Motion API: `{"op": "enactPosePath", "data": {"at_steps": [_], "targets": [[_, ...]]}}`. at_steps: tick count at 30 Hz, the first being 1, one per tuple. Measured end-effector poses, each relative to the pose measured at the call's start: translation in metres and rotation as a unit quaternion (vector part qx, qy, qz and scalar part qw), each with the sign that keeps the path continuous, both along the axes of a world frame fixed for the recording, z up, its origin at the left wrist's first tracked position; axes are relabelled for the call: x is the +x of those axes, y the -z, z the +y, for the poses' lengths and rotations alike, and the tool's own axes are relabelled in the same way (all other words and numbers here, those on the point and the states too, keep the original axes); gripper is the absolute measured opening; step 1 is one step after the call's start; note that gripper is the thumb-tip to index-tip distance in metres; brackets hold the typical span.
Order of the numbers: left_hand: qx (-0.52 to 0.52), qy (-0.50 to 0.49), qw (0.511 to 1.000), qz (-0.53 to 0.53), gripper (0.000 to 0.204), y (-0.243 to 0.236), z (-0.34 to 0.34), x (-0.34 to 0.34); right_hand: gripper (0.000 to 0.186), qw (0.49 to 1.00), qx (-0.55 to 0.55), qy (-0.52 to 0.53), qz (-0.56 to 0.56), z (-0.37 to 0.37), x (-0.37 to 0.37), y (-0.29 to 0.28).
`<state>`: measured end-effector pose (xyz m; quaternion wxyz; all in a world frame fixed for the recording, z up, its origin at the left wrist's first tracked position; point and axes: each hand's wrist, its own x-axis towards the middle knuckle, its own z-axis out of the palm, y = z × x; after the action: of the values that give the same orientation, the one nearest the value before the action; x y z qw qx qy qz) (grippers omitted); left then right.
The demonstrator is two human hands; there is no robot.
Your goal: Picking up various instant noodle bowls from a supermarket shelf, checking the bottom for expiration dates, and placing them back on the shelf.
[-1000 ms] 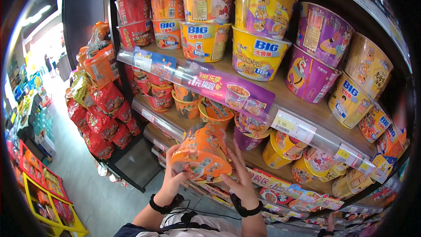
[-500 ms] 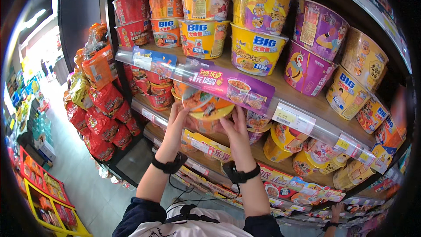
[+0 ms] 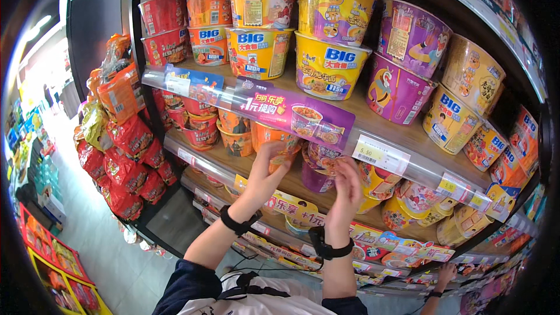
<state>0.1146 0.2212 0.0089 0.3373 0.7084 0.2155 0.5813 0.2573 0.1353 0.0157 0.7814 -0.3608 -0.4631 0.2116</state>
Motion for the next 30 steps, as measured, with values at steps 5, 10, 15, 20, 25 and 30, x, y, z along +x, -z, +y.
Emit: {"op": "enactPosePath", "data": {"at_steps": [5,10,15,20,25,30], "targets": [[-0.055,0.009,0.997,-0.051,0.034,-0.002,0.021,0.019,0.037,0.996,-0.024,0.079,-0.037,-0.003,0.028,0.002],[-0.083,0.059,0.992,-0.077,0.037,-0.002,0.041,0.038,0.049,0.998,-0.056,0.031,-0.028,0.003,0.041,0.003],[-0.095,0.088,0.991,-0.045,0.031,-0.006,0.043,0.057,0.051,0.978,-0.168,0.045,-0.114,0.020,0.049,-0.004],[-0.116,0.054,0.990,0.050,0.028,-0.030,0.028,0.077,0.055,0.988,-0.144,0.000,-0.061,0.032,0.047,-0.015],[-0.179,0.165,0.966,-0.082,0.042,-0.020,0.008,0.068,0.061,0.990,-0.118,-0.076,-0.016,0.011,0.032,-0.018],[-0.216,0.186,0.951,-0.121,0.057,-0.021,-0.034,0.030,0.069,0.992,-0.090,-0.041,-0.079,-0.024,0.020,-0.012]]}}
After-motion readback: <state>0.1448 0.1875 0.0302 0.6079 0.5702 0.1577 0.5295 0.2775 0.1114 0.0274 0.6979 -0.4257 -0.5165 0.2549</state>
